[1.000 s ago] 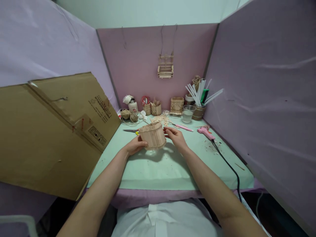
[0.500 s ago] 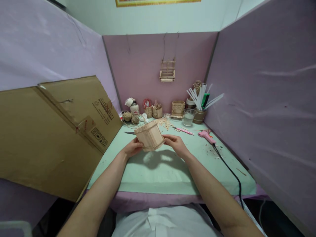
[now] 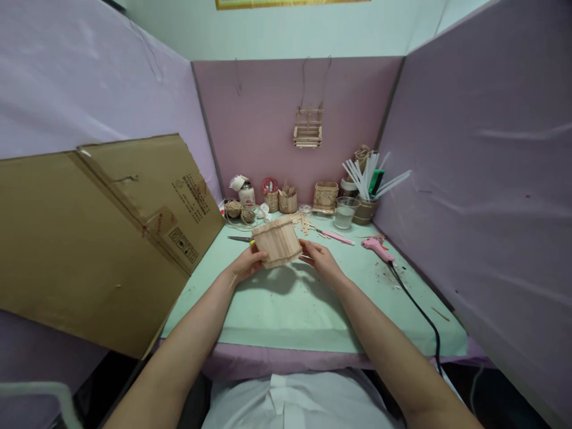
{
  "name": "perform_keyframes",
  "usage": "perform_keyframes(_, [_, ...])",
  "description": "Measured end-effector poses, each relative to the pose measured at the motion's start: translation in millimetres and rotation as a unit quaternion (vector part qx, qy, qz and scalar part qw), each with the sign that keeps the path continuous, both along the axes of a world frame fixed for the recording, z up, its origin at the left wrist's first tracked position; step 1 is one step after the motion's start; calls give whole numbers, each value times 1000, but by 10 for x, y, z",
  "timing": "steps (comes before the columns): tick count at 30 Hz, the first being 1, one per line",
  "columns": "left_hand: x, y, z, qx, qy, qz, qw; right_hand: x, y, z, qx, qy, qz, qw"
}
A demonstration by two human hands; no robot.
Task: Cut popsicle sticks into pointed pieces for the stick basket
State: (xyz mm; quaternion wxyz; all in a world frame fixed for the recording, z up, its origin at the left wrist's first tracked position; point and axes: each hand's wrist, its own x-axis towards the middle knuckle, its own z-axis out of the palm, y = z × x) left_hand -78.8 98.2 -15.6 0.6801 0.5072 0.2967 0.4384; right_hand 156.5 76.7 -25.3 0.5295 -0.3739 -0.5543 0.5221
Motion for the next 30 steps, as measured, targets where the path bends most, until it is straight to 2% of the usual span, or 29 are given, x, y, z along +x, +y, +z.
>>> perform_keyframes(8, [162,16,-89,42,51,63,996,-126,58,-115,20,-18,-9,1000])
perform_keyframes(16, [194,69,-147,60,103,149,982,-149,-17,-56,23,-29,-20,999])
perform_keyframes(23, [22,187,-120,85,133,335,929,-55,19,-45,36,-36,-49,998])
perform_keyframes(27, [-37,173,-88,97,160,381,905,-24,32,-67,42,-63,-68,995])
perform_keyframes(30, [-49,130,-42,114,176,385,899,-16,7,-55,53,-96,-72,991])
